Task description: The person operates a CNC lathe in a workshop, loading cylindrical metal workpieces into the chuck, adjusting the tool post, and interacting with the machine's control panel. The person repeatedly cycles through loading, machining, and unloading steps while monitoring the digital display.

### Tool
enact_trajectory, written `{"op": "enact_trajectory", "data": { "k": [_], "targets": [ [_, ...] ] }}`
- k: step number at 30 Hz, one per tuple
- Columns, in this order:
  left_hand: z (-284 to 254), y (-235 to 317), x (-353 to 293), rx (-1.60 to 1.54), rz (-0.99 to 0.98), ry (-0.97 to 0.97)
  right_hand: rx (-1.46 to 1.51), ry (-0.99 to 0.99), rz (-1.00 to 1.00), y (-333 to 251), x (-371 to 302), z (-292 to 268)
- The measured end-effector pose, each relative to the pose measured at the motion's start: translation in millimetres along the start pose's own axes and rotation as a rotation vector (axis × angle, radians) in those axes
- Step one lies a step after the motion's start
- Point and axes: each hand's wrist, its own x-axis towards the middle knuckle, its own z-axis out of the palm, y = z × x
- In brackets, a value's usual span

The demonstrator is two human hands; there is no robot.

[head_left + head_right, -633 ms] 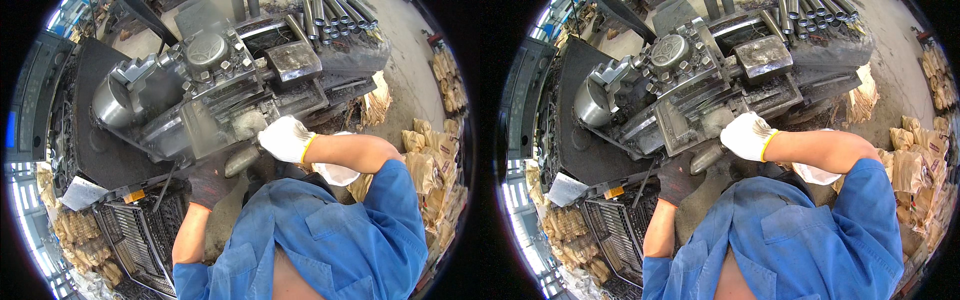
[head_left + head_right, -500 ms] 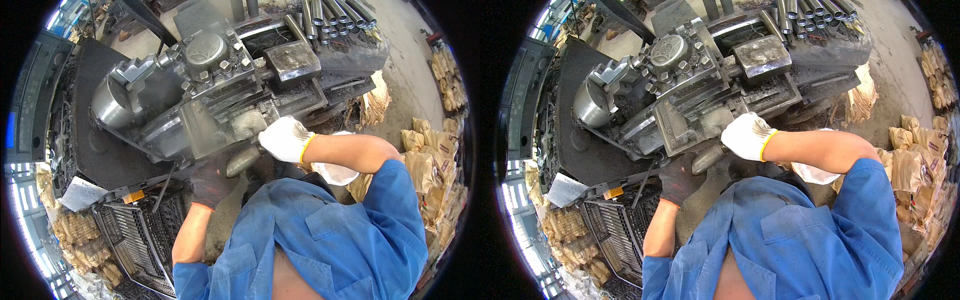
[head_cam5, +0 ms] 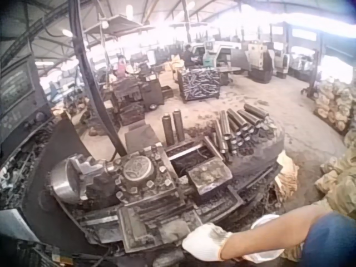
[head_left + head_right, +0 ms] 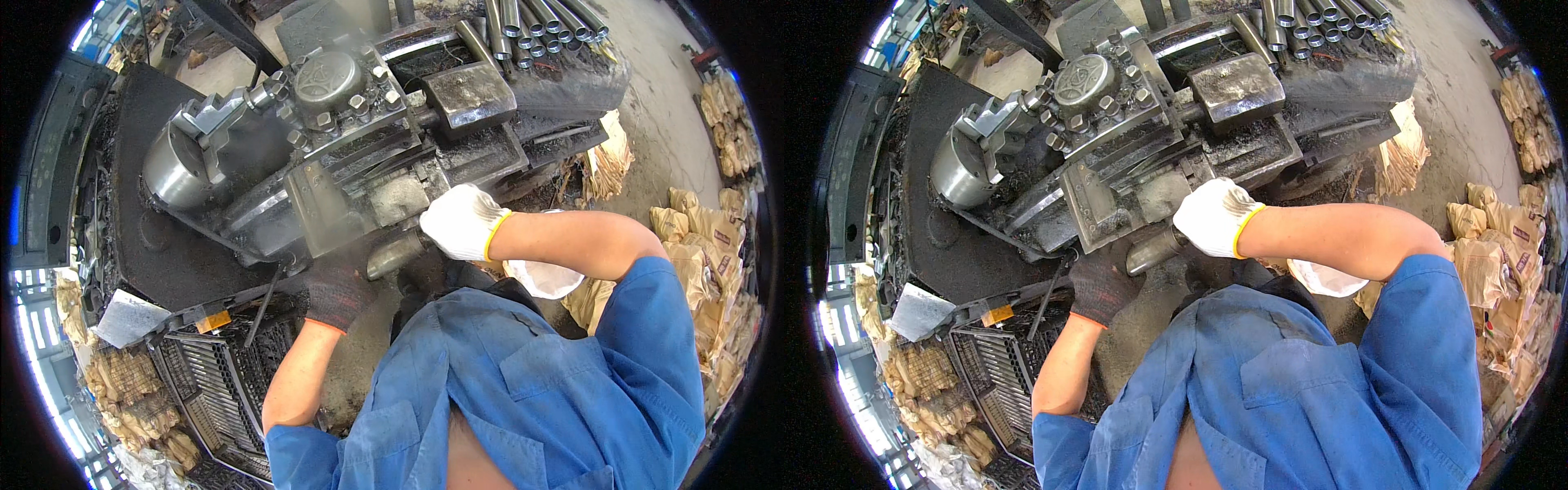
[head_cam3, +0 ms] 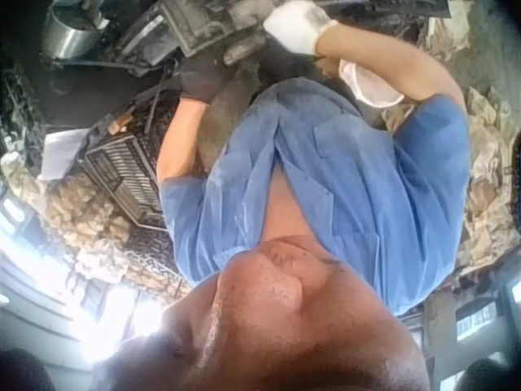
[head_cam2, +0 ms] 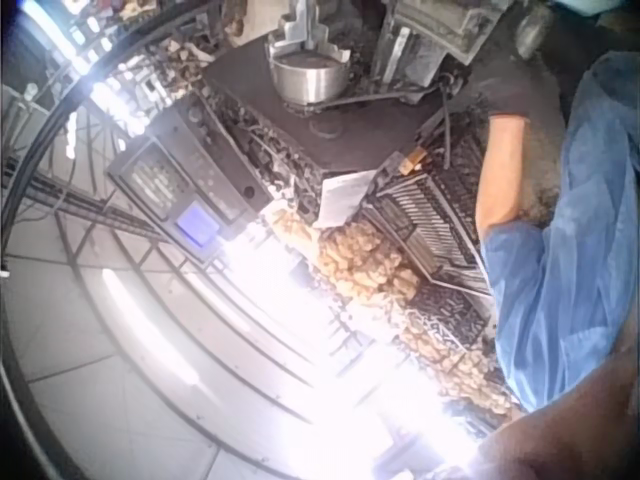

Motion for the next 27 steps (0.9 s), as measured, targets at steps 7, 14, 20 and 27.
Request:
{"op": "enact_trajectory", "data": {
  "k": [7, 14, 20, 27],
  "targets": [
    [-2.4, -5.6, 7.8, 0.105, -0.017, -0.046, -0.028, 0.053, 0.009, 4.1, 1.1, -7.8],
    [-11.8, -19.3, 19.9, 0.192, 0.046, 0.060, 0.016, -0.002, 0.062, -2.4, 7.5, -17.1],
    [-19.6, 8.7, 12.0, 0.130, 0.011, 0.036, 0.016, -0.082, 0.038, 0.1, -5.9, -39.7],
    [-25.3, 25.8, 13.0, 0.184, -0.010, -0.043, 0.004, -0.074, 0.078, 7.1, -12.5, -38.5]
  ]
}}
